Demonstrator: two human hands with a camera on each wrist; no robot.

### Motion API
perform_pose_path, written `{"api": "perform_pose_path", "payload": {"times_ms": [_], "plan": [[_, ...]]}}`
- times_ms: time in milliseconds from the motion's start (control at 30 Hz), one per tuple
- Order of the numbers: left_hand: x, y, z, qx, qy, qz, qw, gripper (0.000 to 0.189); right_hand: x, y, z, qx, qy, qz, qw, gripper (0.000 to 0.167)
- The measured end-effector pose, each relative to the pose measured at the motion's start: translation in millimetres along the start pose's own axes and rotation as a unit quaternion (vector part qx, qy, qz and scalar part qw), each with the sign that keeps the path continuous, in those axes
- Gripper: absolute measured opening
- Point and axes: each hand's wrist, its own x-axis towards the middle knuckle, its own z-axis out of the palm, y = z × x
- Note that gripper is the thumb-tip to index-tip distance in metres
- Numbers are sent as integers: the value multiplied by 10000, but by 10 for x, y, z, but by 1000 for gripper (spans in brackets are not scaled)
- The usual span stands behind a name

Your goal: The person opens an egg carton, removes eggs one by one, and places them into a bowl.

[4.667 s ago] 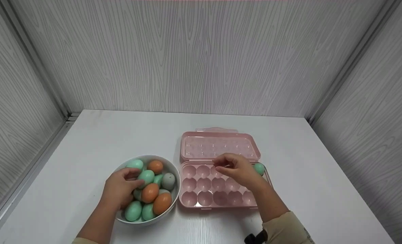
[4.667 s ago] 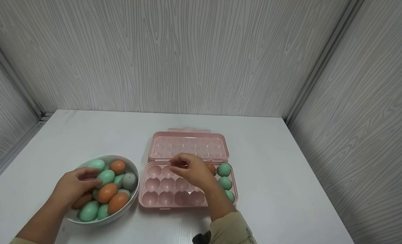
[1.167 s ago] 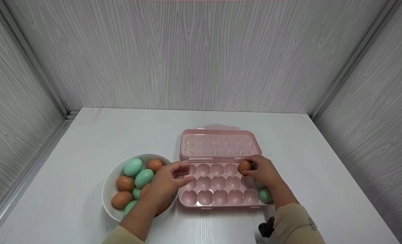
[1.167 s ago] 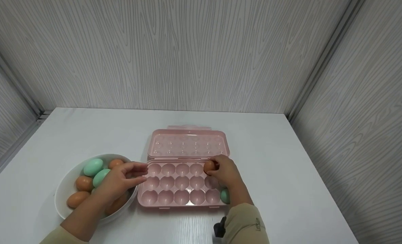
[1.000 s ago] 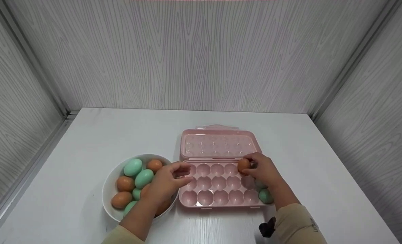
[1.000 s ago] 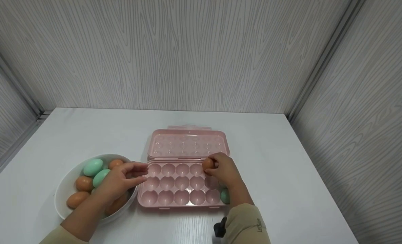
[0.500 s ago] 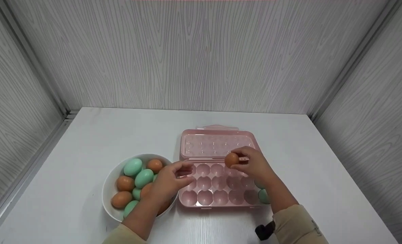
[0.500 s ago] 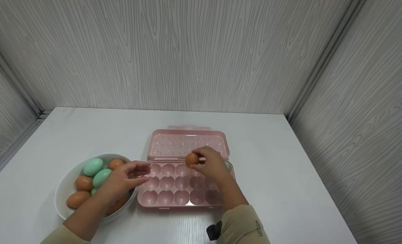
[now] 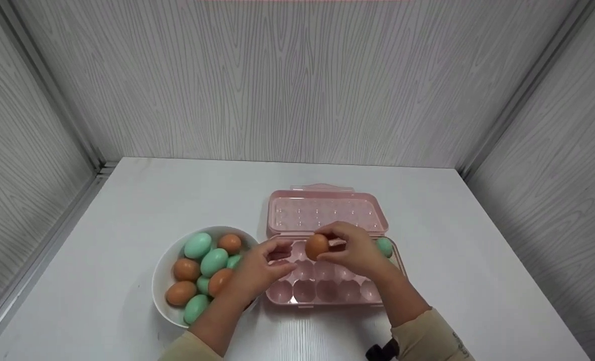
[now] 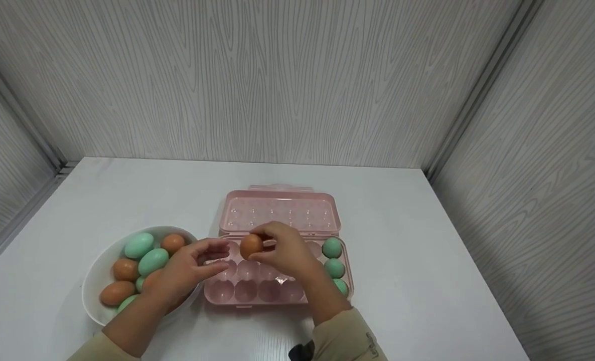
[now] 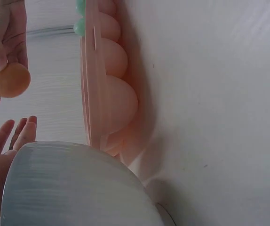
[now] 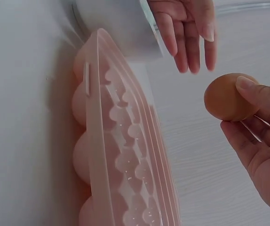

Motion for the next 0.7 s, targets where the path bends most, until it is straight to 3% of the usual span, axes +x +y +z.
{"api": "perform_pose_path", "payload": {"times_ms": [167,400,500,700], "plan": [[77,-136,30,45,-33,218,9997,55,31,23,146,-57,-218,90,9997,41],[47,-99,74,399,-113,561,9976,61,68,-56,262,194,-315,256,9990,40],[44,-83,94,506,-7,741,9960,59,75,-87,271,258,-293,282,9988,39],[37,-44,108,787,232,755,9938,57,82,-130,278,270,-269,299,9988,35]]}}
